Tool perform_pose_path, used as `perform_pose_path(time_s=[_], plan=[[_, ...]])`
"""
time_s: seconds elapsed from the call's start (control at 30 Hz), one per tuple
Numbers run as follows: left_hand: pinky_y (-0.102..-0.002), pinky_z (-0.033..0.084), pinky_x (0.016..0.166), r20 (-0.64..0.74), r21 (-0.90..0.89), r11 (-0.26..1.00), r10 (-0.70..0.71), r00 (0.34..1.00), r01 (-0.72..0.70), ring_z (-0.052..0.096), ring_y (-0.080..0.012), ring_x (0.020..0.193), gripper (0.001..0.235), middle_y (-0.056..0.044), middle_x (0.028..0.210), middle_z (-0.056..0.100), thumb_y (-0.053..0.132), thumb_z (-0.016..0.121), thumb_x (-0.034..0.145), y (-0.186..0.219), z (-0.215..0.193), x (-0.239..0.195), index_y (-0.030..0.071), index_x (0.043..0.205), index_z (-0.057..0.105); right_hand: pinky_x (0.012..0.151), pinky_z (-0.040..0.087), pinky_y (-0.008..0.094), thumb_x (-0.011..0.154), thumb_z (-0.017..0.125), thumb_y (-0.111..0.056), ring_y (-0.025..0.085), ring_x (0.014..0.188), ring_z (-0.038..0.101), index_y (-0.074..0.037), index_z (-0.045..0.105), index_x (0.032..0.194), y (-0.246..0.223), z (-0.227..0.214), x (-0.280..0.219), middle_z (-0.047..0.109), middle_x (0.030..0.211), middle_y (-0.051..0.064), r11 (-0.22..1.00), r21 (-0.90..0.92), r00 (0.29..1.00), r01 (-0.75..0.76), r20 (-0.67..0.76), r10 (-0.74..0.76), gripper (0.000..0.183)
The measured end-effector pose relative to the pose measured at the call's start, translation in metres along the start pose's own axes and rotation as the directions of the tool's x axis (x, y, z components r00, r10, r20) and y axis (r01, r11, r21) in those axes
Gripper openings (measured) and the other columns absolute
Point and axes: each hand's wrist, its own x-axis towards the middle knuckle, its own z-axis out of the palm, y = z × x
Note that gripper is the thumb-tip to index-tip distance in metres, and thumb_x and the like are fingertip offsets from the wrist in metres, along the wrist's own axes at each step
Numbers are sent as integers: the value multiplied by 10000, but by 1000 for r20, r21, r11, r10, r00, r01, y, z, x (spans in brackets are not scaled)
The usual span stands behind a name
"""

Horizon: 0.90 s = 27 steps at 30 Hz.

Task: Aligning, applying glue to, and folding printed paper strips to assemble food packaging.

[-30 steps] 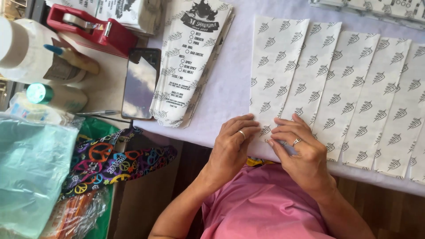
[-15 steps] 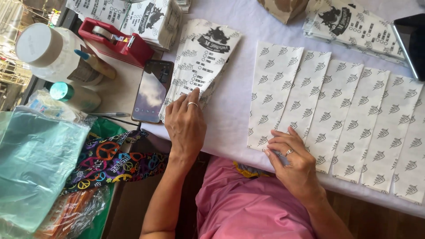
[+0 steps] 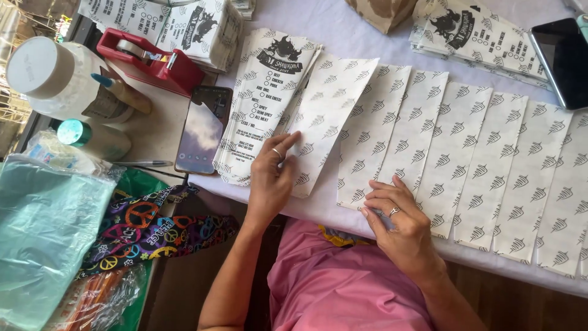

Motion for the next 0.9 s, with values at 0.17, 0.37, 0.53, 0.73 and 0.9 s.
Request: perform_pose_path(time_s=[0.17,0.37,0.53,0.73,0.9], plan=[[-367,555,923,-19,213,951,232,973,-223,661,-293,1087,387,-163,1231,617,45,650,960,-15,19,-8,9,1345,637,1184,457,552,858,765,73,330,1092,729,46,716,939,-2,0,2,694,968,135,1000,-3,1000,8,3,-8,99],[-496,555,997,42,323,886,338,940,-333,575,-445,1187,432,-268,1339,443,34,653,986,-9,43,-19,-37,1382,495,1223,398,565,901,720,73,336,1123,708,48,700,962,-7,-2,0,686,999,142,1000,-28,998,13,58,-11,69],[-568,444,985,25,522,798,339,941,-301,485,-425,1122,361,-241,1363,465,136,671,983,-10,48,-18,-13,1298,576,1252,365,562,913,710,81,349,1134,706,65,698,987,-8,-1,2,670,1010,144,999,-31,998,7,60,-5,76],[-435,561,906,21,369,793,514,857,-485,586,-360,1089,332,-214,1323,561,123,711,1027,-1,9,-33,29,1304,553,1270,354,588,881,742,111,363,1126,710,71,712,1028,-19,-4,10,686,1060,167,1000,9,999,19,32,-20,156],[-502,476,1137,336,130,798,523,783,-589,573,-388,1361,227,-194,1364,623,29,690,1002,-10,-28,-38,-14,1219,640,1231,366,597,888,772,43,376,1157,685,60,700,985,-30,15,27,696,1085,188,984,91,985,151,67,-157,122]])
